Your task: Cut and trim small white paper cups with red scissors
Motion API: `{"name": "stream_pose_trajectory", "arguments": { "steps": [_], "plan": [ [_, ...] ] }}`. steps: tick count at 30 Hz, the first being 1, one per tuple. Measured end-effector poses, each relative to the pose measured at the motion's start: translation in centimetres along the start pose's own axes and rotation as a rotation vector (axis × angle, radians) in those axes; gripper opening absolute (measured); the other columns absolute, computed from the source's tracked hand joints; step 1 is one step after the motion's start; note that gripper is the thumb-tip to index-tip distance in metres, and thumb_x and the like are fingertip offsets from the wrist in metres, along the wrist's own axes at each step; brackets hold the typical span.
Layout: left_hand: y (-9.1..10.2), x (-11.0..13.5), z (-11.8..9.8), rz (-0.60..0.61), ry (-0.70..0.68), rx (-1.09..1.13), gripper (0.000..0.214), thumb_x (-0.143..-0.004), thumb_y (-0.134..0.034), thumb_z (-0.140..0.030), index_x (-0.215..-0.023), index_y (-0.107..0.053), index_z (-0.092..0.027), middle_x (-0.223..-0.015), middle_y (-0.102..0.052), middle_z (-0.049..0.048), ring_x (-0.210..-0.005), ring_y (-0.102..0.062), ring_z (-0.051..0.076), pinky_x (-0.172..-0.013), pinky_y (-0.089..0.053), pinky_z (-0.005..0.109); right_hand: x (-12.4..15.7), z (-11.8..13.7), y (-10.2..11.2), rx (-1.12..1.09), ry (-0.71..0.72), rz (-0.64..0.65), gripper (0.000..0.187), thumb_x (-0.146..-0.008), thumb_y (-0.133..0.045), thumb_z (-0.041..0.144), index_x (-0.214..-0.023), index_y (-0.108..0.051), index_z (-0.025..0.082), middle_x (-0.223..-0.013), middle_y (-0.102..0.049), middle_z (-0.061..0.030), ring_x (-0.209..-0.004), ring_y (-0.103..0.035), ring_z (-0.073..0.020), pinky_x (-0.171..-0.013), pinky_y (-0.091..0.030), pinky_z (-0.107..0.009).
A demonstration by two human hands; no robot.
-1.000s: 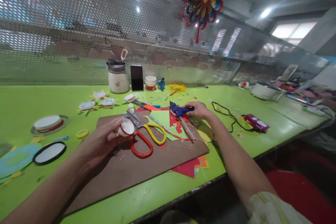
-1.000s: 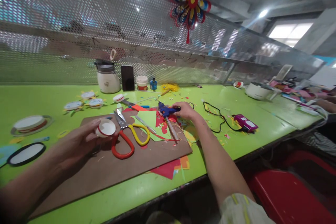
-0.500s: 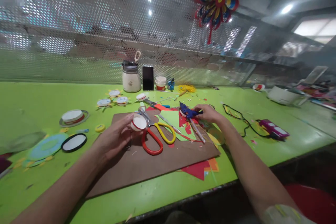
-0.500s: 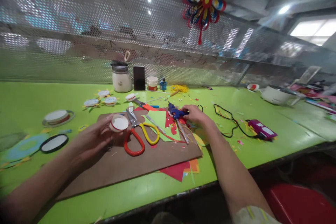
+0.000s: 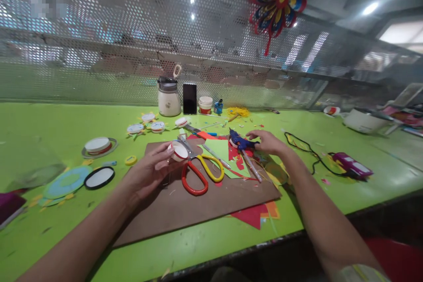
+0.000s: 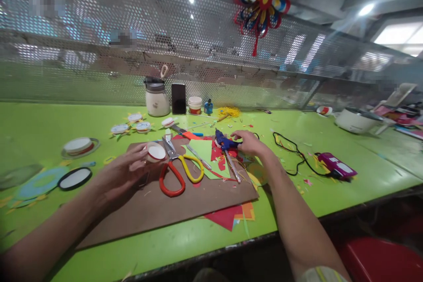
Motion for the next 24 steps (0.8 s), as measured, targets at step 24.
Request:
{"name": "stream_pose_trajectory", "arguments": {
  "steps": [24],
  "plan": [
    [0.2,-0.4,0.0,-0.101,0.008,-0.064,0.041,-0.073,-0.080,-0.013,-0.112,-0.069,-0.021,-0.102,-0.078,0.0048,-0.083,-0.075,0.017,-0.078,-0.061,0.023,-0.4,1.4,0.1,-0.075,-0.001,-0.213,0.021,-0.096,-0.060,0.032,-0.109,-0.064,0.016,-0.109,-0.067,-0.0064,-0.092,-0.066,-0.0188,-0.082,-0.056,-0.039]
  ]
}}
Point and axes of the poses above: each hand's wrist, its own x-axis away from the middle knuckle, its own y-axis out of the back of the hand, z = x × y, the point moved 4 cm from there along -x, towards the middle knuckle
